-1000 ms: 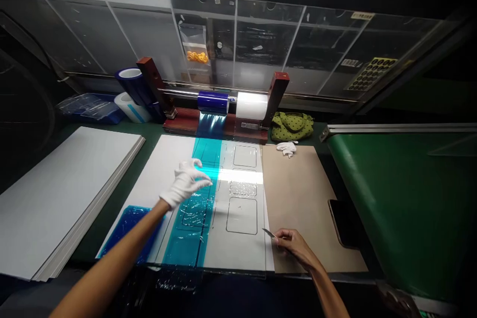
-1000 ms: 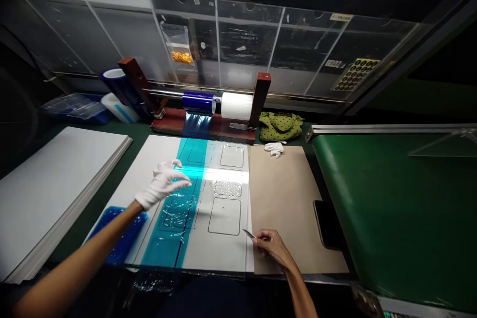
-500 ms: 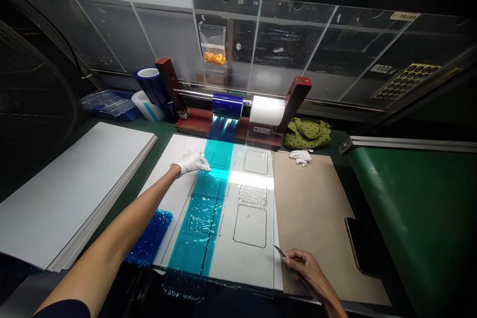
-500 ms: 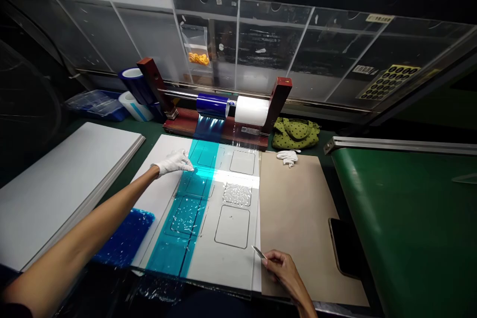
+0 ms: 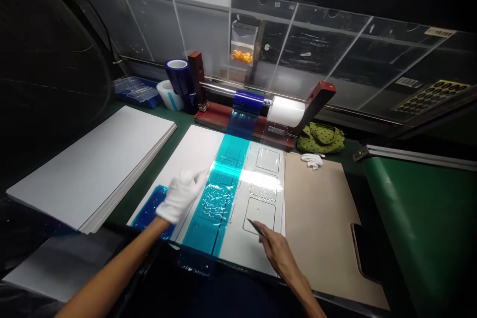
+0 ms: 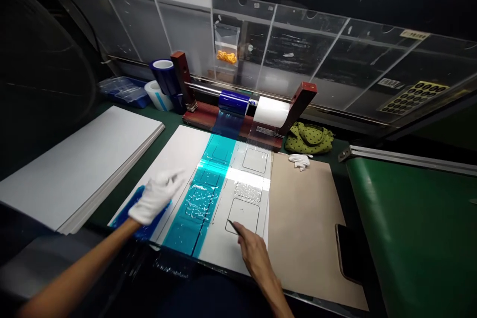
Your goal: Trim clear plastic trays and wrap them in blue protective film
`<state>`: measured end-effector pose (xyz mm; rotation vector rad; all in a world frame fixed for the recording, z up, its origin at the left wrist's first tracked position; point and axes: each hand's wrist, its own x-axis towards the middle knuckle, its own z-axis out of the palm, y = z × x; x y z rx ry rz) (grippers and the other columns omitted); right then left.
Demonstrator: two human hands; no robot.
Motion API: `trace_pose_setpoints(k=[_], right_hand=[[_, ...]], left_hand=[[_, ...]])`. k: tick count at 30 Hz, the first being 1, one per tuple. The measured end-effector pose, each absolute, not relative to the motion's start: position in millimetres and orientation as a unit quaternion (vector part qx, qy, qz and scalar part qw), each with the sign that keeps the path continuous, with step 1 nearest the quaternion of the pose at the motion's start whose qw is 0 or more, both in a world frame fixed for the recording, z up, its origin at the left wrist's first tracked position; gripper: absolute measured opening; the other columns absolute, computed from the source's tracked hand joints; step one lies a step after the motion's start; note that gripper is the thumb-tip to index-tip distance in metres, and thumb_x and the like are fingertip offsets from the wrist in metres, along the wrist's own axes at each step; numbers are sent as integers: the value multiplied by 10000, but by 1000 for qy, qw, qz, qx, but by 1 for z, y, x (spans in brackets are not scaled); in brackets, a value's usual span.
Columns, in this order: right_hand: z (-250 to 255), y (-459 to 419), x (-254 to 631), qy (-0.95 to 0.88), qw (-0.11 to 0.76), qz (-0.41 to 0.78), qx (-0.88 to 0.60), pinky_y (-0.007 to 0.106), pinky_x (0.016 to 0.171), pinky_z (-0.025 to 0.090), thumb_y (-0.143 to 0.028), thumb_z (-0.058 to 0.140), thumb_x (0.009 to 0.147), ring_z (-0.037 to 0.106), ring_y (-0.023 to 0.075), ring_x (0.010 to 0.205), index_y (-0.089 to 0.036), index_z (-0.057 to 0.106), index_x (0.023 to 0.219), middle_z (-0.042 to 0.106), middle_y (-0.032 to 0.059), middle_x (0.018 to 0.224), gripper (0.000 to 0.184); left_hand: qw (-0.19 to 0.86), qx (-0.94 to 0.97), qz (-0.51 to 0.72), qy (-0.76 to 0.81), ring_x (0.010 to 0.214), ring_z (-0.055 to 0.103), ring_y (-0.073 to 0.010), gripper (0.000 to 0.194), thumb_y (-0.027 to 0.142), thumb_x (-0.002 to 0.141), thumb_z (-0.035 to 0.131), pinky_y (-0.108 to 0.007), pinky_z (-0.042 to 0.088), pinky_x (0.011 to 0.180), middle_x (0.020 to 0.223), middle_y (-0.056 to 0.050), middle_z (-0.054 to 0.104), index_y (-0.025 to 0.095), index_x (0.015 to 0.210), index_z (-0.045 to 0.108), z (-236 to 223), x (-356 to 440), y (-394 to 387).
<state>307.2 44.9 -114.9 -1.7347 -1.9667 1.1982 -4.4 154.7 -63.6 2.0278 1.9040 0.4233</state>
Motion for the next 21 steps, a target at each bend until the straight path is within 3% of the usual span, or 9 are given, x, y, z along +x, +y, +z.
trace_pose_setpoints(k=[2, 4, 9, 12, 16, 21], right_hand=[[-113, 54, 273, -755, 67, 340, -556, 260, 713, 437, -117, 315, 867, 615, 180, 794, -295, 472, 1329, 661, 51, 904, 520], [-115, 62, 242, -808, -6, 284, -516, 245, 646, 413, -79, 284, 873, 609, 173, 731, -326, 428, 1359, 656, 45, 876, 564], [-118, 79, 182, -868, -105, 211, -437, 248, 624, 389, -97, 273, 914, 613, 182, 759, -340, 335, 1406, 649, 62, 952, 552], [-118, 89, 153, -881, -141, 185, -411, 252, 627, 393, -126, 277, 933, 620, 187, 773, -332, 331, 1405, 651, 69, 964, 518], [-120, 97, 128, -889, -161, 169, -394, 270, 645, 410, -174, 224, 965, 622, 195, 779, -320, 347, 1397, 649, 85, 966, 472], [-121, 93, 137, -885, -179, 158, -401, 258, 651, 408, -174, 253, 964, 627, 188, 796, -331, 362, 1387, 654, 79, 969, 465]], left_hand=[[168, 710, 113, 675, 722, 566, -166, 321, 439, 888, 456, -309, 443, 704, 796, -29, 640, 268, 1078, 650, -79, -6, 99], [165, 701, 83, 689, 705, 542, -203, 346, 412, 886, 441, -331, 411, 655, 767, -58, 627, 272, 1134, 639, -98, -6, 49], [166, 647, 61, 742, 741, 500, -258, 426, 364, 873, 402, -358, 360, 621, 868, -123, 588, 252, 1255, 555, -136, -6, -12], [186, 602, 88, 771, 779, 498, -267, 431, 373, 872, 385, -374, 366, 659, 895, -118, 570, 254, 1252, 550, -141, -8, -21], [241, 511, 150, 812, 875, 516, -282, 415, 445, 874, 370, -409, 385, 757, 942, -113, 572, 213, 1089, 638, -140, -18, -34], [405, 364, 249, 801, 863, 604, -237, 484, 580, 801, 468, -344, 468, 747, 938, -80, 647, 191, 1033, 637, -147, -34, -51]])
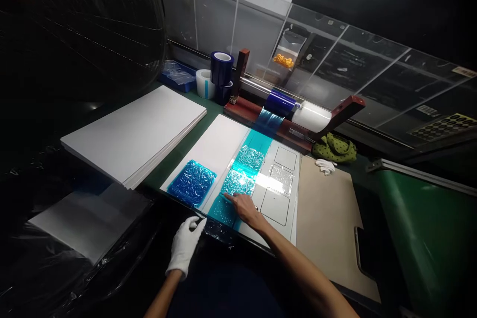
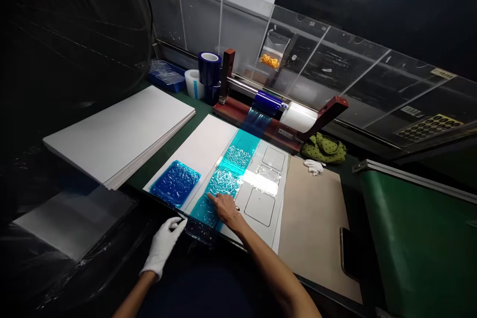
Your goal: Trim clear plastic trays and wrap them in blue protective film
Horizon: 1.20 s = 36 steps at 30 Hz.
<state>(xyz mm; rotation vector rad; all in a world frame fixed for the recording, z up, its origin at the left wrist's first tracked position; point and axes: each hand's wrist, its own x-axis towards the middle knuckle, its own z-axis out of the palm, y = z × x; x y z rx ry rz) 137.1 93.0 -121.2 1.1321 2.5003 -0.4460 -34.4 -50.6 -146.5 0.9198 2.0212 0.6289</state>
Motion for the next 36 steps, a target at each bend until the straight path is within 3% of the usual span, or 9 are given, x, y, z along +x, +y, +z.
trace_pose_setpoints(k=[5, 11, 17, 22, 30, 34, 36], right_hand=[[-112, 75, 193, 867, 200, -142, 435, 255, 610, 381, -99, 270, 927, 635, 198, 779, -322, 384, 1383, 665, 84, 964, 521], [-107, 37, 273, 828, 211, -133, 502, 244, 579, 365, -55, 282, 883, 633, 182, 727, -347, 416, 1363, 680, 69, 937, 577], [-113, -3, 290, 765, 62, -219, 603, 254, 633, 435, -146, 296, 871, 643, 180, 712, -293, 459, 1348, 693, 46, 864, 525], [-106, -16, 268, 721, -52, -291, 627, 272, 686, 469, -265, 282, 902, 657, 183, 790, -310, 456, 1346, 701, 29, 845, 480], [-96, -7, 255, 724, -79, -286, 623, 253, 664, 465, -175, 292, 855, 635, 155, 713, -295, 482, 1330, 675, 18, 784, 525], [-97, 8, 255, 745, -87, -260, 608, 232, 671, 455, -134, 310, 838, 632, 152, 748, -299, 477, 1332, 686, 18, 837, 547], [-98, 26, 251, 766, -68, -222, 600, 220, 641, 435, -117, 327, 834, 623, 149, 727, -305, 484, 1325, 688, 17, 841, 549]], left_hand=[[554, 292, 333, 705, 981, 626, -222, 515, 575, 745, 572, -301, 484, 852, 1010, -82, 696, 164, 1040, 672, -156, -40, -48], [579, 248, 385, 674, 934, 639, -251, 449, 499, 630, 708, -330, 485, 860, 921, -85, 720, 139, 899, 714, -153, -35, -45], [543, 252, 445, 666, 873, 645, -218, 395, 466, 624, 723, -299, 499, 830, 871, -39, 723, 163, 878, 712, -116, -36, -43], [491, 247, 467, 693, 981, 629, -230, 431, 451, 596, 750, -323, 464, 932, 956, -55, 722, 159, 911, 714, -95, -94, -8], [405, 276, 421, 764, 943, 635, -256, 374, 392, 633, 726, -373, 475, 899, 913, -85, 721, 136, 906, 722, -92, -152, 31], [255, 307, 384, 833, 1178, 445, -371, 618, 455, 645, 712, -503, 323, 996, 1229, -143, 561, 183, 1190, 606, -86, -141, 33], [139, 396, 312, 852, 1145, 436, -388, 602, 501, 749, 602, -527, 312, 951, 1238, -169, 511, 196, 1266, 542, -82, -119, 34]])
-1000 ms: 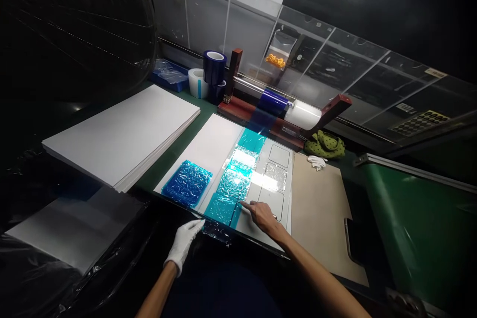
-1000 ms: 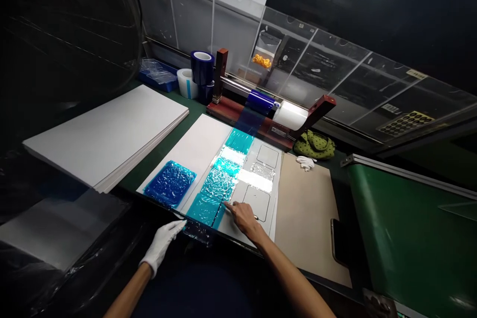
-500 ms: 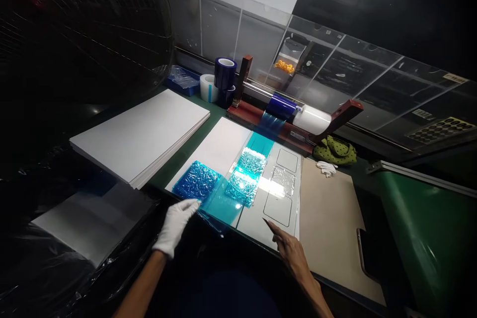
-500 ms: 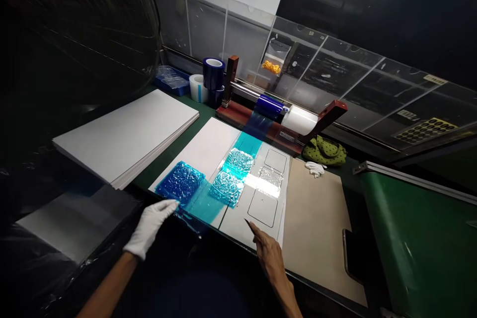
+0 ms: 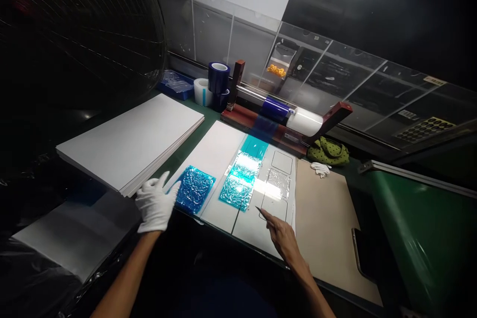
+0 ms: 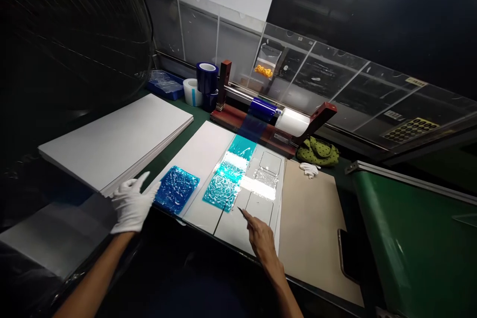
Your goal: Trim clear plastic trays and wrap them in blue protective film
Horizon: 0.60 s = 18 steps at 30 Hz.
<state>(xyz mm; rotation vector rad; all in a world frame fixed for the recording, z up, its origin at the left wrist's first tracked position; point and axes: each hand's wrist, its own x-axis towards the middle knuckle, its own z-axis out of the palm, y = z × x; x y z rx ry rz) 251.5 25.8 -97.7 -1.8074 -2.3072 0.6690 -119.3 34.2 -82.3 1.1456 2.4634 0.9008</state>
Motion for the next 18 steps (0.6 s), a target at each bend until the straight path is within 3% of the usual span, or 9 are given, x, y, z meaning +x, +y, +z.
trace_pose_setpoints(k=[2, 5, 8, 13, 18], right_hand=[[-98, 51, 244, -786, 30, 181, -590, 210, 608, 401, -98, 338, 837, 605, 142, 691, -317, 481, 1325, 683, 14, 816, 553], [-98, 97, 223, -819, -45, 122, -559, 216, 589, 362, -90, 322, 872, 586, 144, 683, -326, 430, 1358, 670, 29, 816, 552], [-100, 140, 198, -844, -111, 89, -517, 241, 596, 359, -101, 271, 910, 590, 165, 713, -318, 348, 1405, 663, 57, 875, 546], [-110, 187, 164, -864, -141, 101, -472, 248, 634, 386, -85, 268, 912, 611, 176, 782, -342, 314, 1412, 665, 67, 945, 564], [-117, 207, 150, -878, -162, 120, -434, 269, 689, 403, -107, 261, 927, 615, 201, 868, -345, 348, 1391, 655, 77, 1009, 528]], left_hand=[[72, 540, 211, 811, 959, 530, -322, 486, 488, 867, 425, -454, 384, 818, 1068, -157, 573, 196, 1226, 574, -83, -85, 39], [106, 648, 170, 735, 840, 556, -249, 379, 463, 874, 441, -359, 407, 716, 913, -91, 615, 236, 1091, 653, -95, -26, 56], [112, 666, 143, 724, 927, 551, -242, 390, 418, 875, 478, -375, 440, 766, 1013, -92, 596, 199, 1185, 570, -116, 16, 82], [118, 643, 104, 749, 968, 553, -202, 381, 391, 874, 514, -401, 480, 822, 1133, -77, 551, 201, 1204, 500, -145, 31, 114], [127, 618, 97, 770, 997, 526, -282, 452, 351, 850, 528, -438, 437, 815, 1115, -131, 555, 185, 1269, 486, -155, 33, 120]])
